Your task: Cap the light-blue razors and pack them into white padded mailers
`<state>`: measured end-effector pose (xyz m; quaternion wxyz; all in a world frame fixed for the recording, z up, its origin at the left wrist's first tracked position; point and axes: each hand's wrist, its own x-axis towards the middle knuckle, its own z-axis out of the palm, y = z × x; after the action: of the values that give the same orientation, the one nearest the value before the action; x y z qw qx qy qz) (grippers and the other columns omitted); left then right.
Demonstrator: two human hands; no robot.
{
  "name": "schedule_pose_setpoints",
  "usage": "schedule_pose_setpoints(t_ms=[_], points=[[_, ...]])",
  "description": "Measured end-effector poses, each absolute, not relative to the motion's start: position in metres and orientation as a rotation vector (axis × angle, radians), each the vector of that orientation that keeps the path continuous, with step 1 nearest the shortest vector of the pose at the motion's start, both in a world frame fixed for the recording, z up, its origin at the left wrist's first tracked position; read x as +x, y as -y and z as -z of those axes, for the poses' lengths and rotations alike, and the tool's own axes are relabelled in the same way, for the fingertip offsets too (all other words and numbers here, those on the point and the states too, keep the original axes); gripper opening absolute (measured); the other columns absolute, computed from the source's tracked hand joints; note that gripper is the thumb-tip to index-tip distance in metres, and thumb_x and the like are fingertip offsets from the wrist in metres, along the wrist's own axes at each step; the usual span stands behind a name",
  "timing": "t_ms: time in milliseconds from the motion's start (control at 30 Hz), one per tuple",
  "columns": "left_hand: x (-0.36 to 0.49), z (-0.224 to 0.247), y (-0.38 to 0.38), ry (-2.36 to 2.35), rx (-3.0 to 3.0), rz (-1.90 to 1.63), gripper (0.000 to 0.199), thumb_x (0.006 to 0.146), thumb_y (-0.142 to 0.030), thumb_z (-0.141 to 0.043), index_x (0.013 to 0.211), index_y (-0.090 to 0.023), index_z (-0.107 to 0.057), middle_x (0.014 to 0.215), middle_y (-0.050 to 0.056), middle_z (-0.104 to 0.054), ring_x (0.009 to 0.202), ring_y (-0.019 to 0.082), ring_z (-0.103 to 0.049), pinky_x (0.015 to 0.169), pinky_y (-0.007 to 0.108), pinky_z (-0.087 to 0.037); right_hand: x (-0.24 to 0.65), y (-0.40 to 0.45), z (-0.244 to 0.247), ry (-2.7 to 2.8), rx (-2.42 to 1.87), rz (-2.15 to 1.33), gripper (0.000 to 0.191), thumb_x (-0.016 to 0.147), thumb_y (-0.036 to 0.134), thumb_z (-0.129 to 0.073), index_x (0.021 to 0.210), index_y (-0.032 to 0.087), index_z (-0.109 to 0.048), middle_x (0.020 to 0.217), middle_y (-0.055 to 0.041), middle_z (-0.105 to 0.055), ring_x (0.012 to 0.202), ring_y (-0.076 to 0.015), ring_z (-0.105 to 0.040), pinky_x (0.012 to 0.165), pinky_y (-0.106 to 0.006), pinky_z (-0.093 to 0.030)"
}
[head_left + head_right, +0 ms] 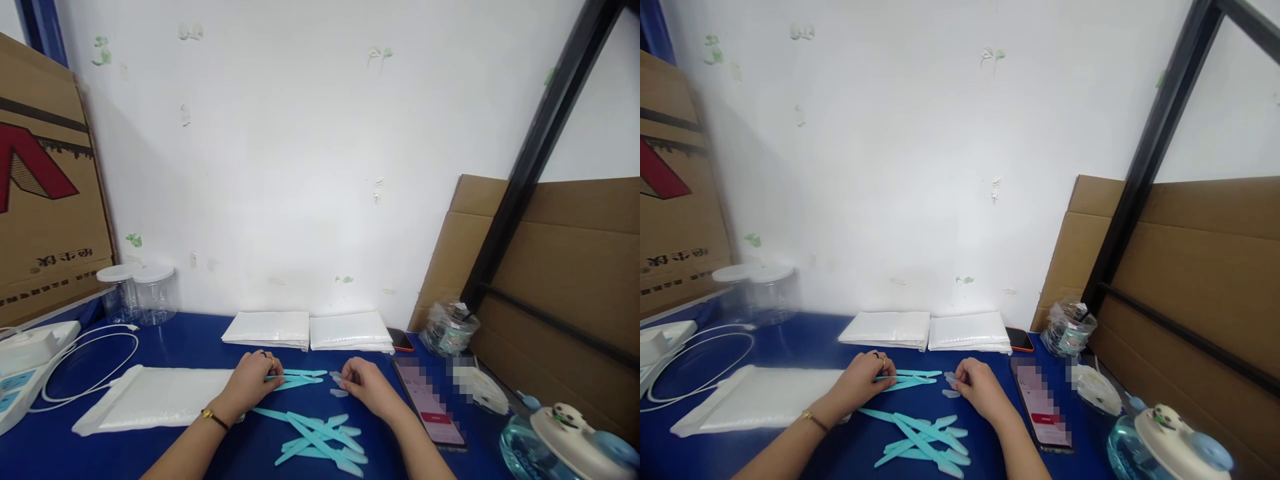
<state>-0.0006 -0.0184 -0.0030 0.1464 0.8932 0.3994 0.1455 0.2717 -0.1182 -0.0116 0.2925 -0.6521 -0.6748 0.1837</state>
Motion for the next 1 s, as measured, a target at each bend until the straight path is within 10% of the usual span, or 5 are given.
schedule_pose_setpoints(t_ms=[500, 1000], points=[[0.012, -0.009, 0.052, -0.726, 2.534, -0.349, 0.031, 0.087, -0.046, -0.047, 0.076, -0.023, -0.064, 0.074, -0.003, -0.064, 0.074, 0.013, -0.054, 0.072, 0.024, -0.034, 0.255, 0.136, -0.004, 2.089, -1.646, -0.757, 0.007, 0.073, 0.026, -0.068, 0.076, 0.022, -0.063, 0.082, 0.0048, -0.053, 0.077, -0.0125, -0.055, 0.101, -0.040, -0.024], [0.008, -0.013, 0.041, -0.876, 2.581, -0.441, 0.029, 0.089, -0.037, -0.044, 0.073, -0.024, -0.064, 0.081, -0.004, -0.066, 0.083, 0.014, -0.056, 0.076, 0.026, -0.031, 0.271, 0.127, 0.000, 2.003, -1.557, -0.597, 0.004, 0.077, 0.017, -0.060, 0.075, 0.020, -0.059, 0.085, 0.0015, -0.054, 0.076, -0.0128, -0.051, 0.068, -0.022, -0.039]])
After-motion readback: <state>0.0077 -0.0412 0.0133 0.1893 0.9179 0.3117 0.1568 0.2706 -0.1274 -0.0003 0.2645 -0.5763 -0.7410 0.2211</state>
